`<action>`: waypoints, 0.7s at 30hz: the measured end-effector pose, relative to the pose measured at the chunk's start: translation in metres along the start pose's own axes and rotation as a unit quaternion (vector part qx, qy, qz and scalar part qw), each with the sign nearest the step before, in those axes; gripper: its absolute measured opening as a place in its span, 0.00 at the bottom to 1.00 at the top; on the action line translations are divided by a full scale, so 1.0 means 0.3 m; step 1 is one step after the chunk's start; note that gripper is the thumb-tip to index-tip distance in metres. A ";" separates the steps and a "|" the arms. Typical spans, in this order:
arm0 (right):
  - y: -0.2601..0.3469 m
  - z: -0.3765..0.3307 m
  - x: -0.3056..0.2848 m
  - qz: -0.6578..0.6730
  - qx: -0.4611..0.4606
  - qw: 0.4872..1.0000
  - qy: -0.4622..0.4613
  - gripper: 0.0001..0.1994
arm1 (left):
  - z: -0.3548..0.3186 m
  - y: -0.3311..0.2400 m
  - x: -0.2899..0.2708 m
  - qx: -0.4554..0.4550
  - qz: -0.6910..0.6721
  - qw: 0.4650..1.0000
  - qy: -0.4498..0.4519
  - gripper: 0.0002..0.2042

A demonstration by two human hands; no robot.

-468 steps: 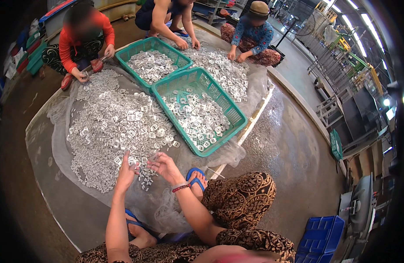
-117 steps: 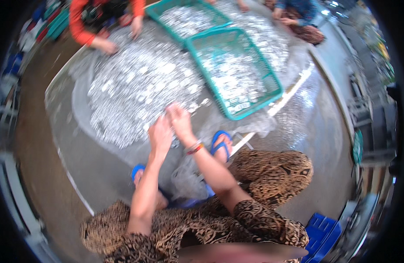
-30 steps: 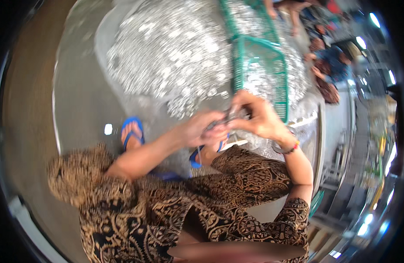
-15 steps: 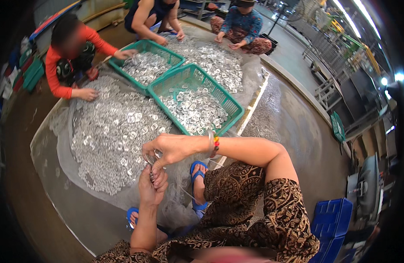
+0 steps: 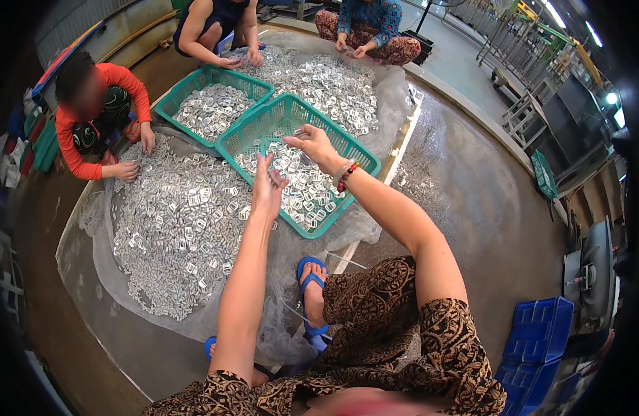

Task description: The person walks to a table and sorts small white plastic parts by hand, picking them from a large pile and placing them into green baskets. The person sits on a small stool to continue sorting the parts.

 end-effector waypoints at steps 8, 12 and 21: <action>-0.069 0.031 -0.133 0.091 0.033 0.990 0.100 0.14 | 0.078 -0.014 0.075 0.275 0.460 0.840 0.084 0.33; -0.036 -0.104 -0.054 0.202 0.138 0.942 0.228 0.17 | -0.018 -0.059 0.140 0.290 0.455 0.839 0.066 0.22; -0.188 0.133 -0.825 -0.479 0.106 0.869 -0.067 0.32 | -0.150 -0.051 -0.106 0.035 0.225 0.965 0.129 0.11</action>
Point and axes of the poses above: each hand's wrist, its own z-axis towards the middle knuckle, its own x-axis out of the palm, y = z × x, the point moved 5 cm from there along z, towards the middle knuckle, and after that the axes turned 3 degrees about -y, right-handed, at the moved point
